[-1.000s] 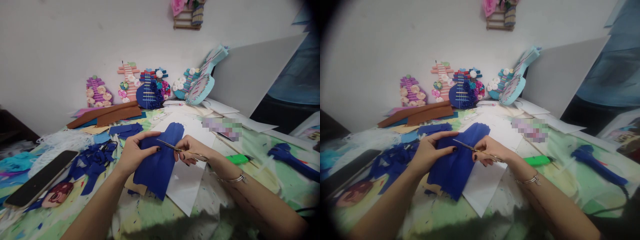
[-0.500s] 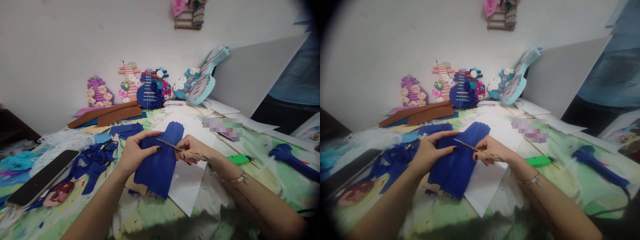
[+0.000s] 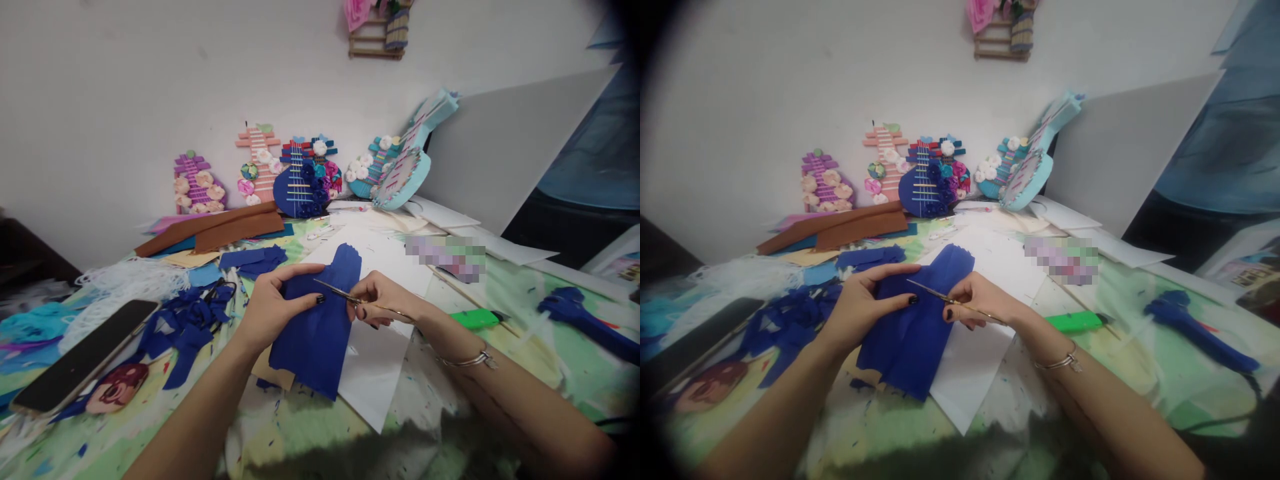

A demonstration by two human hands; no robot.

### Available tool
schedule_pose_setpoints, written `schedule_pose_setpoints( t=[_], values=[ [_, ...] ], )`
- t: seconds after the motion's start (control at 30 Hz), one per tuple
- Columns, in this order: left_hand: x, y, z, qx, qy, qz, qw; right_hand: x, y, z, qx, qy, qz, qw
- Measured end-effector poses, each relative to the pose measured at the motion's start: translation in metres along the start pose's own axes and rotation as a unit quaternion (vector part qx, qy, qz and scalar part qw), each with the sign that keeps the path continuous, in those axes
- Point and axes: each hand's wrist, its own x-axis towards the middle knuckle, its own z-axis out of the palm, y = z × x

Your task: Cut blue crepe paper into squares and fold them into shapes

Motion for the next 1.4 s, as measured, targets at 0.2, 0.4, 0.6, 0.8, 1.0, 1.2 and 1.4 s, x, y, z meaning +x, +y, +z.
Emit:
schedule_pose_setpoints(
  t=[0.2, 0.4, 0.6, 0.8, 1.0, 1.2, 1.4],
  values=[
    [0.0008, 0.0, 0.0005, -0.002, -0.005, -0.007, 1.0, -0.0003, 0.0008, -0.0011, -0.012, 0.0, -0.004, 1.0],
    [0.0005, 0.0002, 0.0009, -0.002, -0.004, -0.004, 1.0, 0.0003, 0.0022, -0.0018, -0.009, 0.005, 0.003, 1.0],
    [0.0014, 0.0002, 0.0007, 0.0, -0.005, -0.002, 1.0, 0.0003, 0.0013, -0.0012, -0.008, 0.004, 0.006, 1.0],
    [0.0009, 0.0001, 0.0003, -0.029, -0.011, -0.013, 0.999, -0.0001, -0.0002, -0.0003, -0.013, 0.004, 0.008, 1.0],
    [0.0001, 0.001, 0.0, -0.016, -0.009, -0.011, 1.0, 0.0003, -0.0006, 0.0008, 0.006, 0.005, 0.007, 1.0],
    [0.0009, 0.0017, 0.0002, 0.0, -0.007, -0.005, 1.0, 0.0006, 0.0005, 0.0009, 0.013, 0.009, 0.013, 1.0],
    [0.0007, 0.0013, -0.0008, 0.004, -0.004, -0.012, 1.0, 0.0019, 0.0022, 0.0008, 0.02, 0.011, 0.018, 1.0]
  ],
)
